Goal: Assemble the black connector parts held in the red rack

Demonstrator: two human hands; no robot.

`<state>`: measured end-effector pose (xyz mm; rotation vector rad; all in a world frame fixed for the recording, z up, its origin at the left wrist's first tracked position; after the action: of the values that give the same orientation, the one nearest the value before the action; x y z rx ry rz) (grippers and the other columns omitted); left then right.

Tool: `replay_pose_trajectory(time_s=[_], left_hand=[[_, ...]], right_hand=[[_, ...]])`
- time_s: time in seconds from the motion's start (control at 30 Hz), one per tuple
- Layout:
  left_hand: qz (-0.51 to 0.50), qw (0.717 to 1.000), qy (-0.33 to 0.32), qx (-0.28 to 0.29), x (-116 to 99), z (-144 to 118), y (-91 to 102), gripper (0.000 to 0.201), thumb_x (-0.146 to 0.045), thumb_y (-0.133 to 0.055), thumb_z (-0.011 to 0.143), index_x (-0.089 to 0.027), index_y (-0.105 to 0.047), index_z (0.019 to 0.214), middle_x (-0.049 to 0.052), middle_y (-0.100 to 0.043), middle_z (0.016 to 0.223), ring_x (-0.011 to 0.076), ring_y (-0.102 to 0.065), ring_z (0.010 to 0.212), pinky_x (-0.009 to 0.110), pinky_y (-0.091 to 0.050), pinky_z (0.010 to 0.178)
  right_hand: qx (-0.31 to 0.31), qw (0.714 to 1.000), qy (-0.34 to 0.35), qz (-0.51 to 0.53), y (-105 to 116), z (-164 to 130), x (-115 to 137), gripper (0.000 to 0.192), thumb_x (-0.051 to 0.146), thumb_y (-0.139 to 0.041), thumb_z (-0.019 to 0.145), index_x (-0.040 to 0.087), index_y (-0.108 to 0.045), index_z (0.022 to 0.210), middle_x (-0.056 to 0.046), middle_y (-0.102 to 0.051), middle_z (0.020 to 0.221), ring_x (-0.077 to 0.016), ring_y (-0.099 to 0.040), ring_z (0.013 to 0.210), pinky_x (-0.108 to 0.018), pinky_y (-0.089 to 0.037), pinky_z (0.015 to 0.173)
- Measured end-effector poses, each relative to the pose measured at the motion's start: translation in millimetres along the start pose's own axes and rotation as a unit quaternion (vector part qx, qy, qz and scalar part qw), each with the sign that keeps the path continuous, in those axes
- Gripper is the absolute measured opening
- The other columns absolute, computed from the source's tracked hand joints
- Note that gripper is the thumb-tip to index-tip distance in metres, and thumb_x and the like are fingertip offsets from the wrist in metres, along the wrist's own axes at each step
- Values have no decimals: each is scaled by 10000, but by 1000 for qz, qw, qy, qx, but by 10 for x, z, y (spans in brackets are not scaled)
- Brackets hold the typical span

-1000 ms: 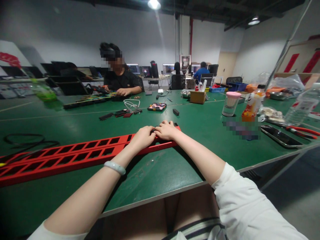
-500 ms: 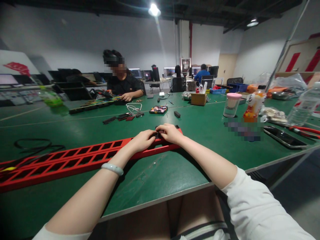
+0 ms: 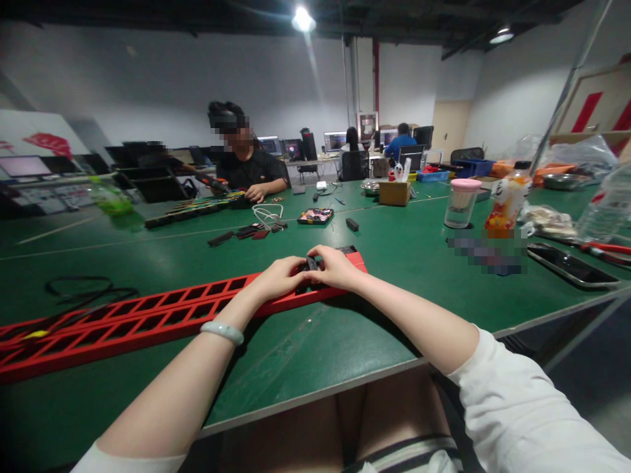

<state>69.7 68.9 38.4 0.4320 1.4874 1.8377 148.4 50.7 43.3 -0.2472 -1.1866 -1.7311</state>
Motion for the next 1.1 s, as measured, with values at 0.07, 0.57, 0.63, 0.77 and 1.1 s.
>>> replay_pose_trajectory(time_s=[0.07, 0.57, 0.63, 0.77, 1.1], left_hand=[[1, 1000, -1, 3, 13, 2, -9, 324, -343, -425, 766, -182, -597, 990, 54, -628, 963, 212, -572, 872, 262, -422, 729], [-55, 997, 19, 46, 93, 18, -49, 395, -359, -434, 735, -172, -579, 1051, 47, -601, 1053, 218, -545, 943, 270, -406, 811], [-72, 996, 18, 55, 99, 15, -54, 416, -351, -451, 720, -169, -566, 1076, 43, -592, 1075, 217, -537, 962, 270, -402, 826], [-115, 990, 17, 79, 113, 8, -85, 461, -317, -486, 684, -155, -540, 1111, 43, -576, 1103, 211, -528, 984, 270, -400, 846], [-178, 980, 23, 87, 152, 11, -121, 483, -296, -514, 662, -148, -523, 1122, 49, -561, 1134, 214, -509, 1021, 293, -374, 898]], right_hand=[[27, 1000, -1, 3, -60, -11, 8, 444, 393, -639, 637, 151, -518, 989, -6, -578, 776, -99, -515, 596, -217, -399, 550], [65, 994, 63, -62, -122, -39, 198, 430, 442, -672, 588, 126, -601, 870, 4, -544, 702, -87, -455, 607, -196, -336, 550], [67, 993, 67, -66, -130, -37, 193, 417, 442, -672, 591, 129, -606, 858, 2, -534, 701, -90, -452, 617, -197, -336, 558], [76, 992, 71, -71, -148, -39, 188, 420, 450, -680, 581, 135, -609, 850, -2, -520, 704, -97, -450, 636, -202, -336, 569], [88, 989, 88, -74, -169, -41, 211, 411, 483, -641, 624, 139, -607, 847, -6, -486, 707, -109, -447, 660, -214, -340, 587]])
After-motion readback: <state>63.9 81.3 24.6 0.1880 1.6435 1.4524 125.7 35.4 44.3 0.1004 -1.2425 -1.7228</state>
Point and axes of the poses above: each hand's wrist, its own z-axis towards the middle knuckle, its own y-axis out of the back of the hand, x = y × z, the point moved 10 cm from there along z, towards the middle knuckle
